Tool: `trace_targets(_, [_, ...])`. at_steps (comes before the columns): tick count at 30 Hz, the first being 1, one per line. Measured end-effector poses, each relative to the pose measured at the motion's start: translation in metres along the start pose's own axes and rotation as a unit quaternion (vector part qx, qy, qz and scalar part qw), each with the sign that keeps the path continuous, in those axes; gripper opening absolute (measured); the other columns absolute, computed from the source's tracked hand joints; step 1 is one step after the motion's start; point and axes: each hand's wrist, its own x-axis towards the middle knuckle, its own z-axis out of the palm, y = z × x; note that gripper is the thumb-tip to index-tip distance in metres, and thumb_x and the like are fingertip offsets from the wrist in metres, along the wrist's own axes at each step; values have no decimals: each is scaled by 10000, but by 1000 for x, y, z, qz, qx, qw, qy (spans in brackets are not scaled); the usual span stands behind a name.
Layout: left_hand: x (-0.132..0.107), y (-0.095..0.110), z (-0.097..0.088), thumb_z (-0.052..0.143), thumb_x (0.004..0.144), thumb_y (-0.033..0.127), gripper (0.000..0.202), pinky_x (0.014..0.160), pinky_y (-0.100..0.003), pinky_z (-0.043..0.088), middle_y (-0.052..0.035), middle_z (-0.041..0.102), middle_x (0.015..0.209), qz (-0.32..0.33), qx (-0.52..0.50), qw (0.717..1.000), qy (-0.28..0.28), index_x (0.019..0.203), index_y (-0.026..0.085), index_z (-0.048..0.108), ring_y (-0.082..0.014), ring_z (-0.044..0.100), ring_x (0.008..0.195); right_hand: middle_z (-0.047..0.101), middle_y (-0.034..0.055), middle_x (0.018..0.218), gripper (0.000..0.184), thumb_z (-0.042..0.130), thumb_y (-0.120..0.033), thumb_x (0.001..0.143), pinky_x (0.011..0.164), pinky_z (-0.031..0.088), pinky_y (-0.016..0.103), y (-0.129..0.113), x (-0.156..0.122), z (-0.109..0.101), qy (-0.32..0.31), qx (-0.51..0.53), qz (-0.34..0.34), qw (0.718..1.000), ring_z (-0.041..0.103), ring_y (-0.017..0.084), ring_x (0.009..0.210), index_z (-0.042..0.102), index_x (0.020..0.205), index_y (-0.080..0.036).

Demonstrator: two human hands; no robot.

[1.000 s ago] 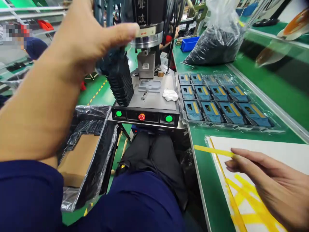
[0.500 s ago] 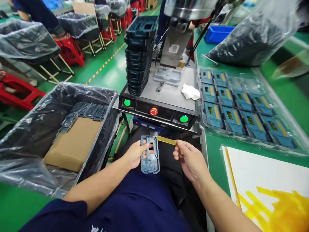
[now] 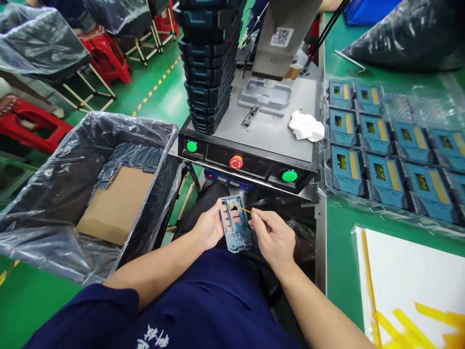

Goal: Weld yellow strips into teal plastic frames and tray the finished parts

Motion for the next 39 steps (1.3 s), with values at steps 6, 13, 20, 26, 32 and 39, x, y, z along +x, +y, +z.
trace_targets(6, [4,-1,6,347,999,442,482,920,-380,508,-159,719,999,8,-23,1000,-17,1109,81,648,-242,689,941,728,66,925,193,583,-142,914,734,560,237,-4,-3,2,-53,-167,-267,948,679,141,799,722,1045,-170])
trace_targets(13, [5,1,8,314,1004,457,531,1011,-442,466,-188,703,1109,-3,-3,1000,-28,1237,75,599,-278,661,1083,725,33,853,161,567,-149,931,735,513,240,-8,-7,7,-87,-226,-320,916,649,128,759,720,968,-183])
trace_targets(20, [1,5,6,303,1009,444,527,1002,-432,469,-200,705,1105,-7,20,1000,-9,1184,63,624,-277,660,1092,717,41,845,123,603,-145,912,741,451,307,-9,-5,7,-83,-220,-307,922,607,160,779,709,975,-147])
trace_targets(26, [0,5,4,346,1004,419,472,1003,-454,469,-203,703,1105,12,15,1000,0,1155,71,628,-288,657,1097,681,41,815,162,586,-149,918,776,406,333,-6,-4,7,-106,-265,-289,914,543,181,779,717,1013,-163])
trace_targets(32, [2,1,4,346,1005,399,477,1006,-457,469,-207,694,1127,13,8,1000,-2,1239,59,586,-294,651,1106,678,59,895,229,507,-141,947,786,398,345,-2,-3,7,-169,-300,-272,899,538,196,819,713,1046,-165])
trace_targets(39, [4,0,2,367,1004,367,428,960,-429,489,-195,701,1105,23,4,1000,1,1216,77,600,-274,679,1029,671,70,960,233,500,-144,945,820,417,344,-1,-4,8,-192,-298,-245,903,540,203,875,695,1070,-167])
